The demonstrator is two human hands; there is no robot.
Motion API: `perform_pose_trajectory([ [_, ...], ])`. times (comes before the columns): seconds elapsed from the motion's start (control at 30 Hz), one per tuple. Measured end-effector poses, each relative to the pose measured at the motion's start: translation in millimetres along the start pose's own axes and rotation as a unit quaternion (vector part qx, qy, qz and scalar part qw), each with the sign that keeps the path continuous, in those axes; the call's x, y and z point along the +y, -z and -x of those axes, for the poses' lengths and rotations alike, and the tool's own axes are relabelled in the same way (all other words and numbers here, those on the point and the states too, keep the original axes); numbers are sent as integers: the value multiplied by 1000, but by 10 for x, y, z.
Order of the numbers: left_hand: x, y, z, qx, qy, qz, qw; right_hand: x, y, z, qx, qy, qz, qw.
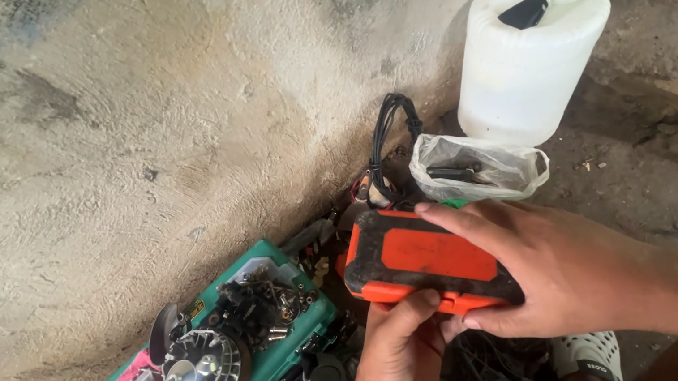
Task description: The person handles small metal components by hand before opening an orange tool case to sort through the pliers and wrenches inside.
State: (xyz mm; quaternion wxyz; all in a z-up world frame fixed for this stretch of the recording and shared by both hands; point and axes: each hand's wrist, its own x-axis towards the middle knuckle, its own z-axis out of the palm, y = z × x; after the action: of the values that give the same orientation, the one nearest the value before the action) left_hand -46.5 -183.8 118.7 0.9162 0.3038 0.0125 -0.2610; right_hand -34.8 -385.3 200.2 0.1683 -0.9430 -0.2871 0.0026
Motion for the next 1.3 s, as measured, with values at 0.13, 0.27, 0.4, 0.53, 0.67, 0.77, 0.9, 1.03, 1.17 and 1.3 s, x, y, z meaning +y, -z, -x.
perform_pose_trajectory([
  [0.13,-50,36,4,7,3,12,1000,22,-18,37,16,21,9,1000],
  [0.27,-66,16,32,-12,2,41,999,7,10,20,14,16,5,1000],
  [0.4,-20,-67,49,17,32,40,999,3,64,-45,-61,-74,-37,995],
  [0.53,-16,-16,34,14,28,29,999,0,83,-94,-71,-80,-56,993],
  [0.67,-7,80,27,-3,17,3,1000,-45,197,-206,-133,-148,-116,973],
  [0.77,-23,183,29,-21,14,7,1000,131,195,-224,-182,-211,-151,948],
  [0.9,-55,247,27,-18,17,18,1000,564,93,-203,-161,-226,-264,924],
  [1.03,-201,475,-6,-5,14,25,1000,1033,-122,-167,-148,-190,-396,886],
  [1.17,-206,533,-19,-14,-14,57,998,1095,-149,-205,-102,-181,-615,761],
  [1.3,-69,363,15,63,-12,45,997,867,-57,-283,-43,-244,-705,665],
])
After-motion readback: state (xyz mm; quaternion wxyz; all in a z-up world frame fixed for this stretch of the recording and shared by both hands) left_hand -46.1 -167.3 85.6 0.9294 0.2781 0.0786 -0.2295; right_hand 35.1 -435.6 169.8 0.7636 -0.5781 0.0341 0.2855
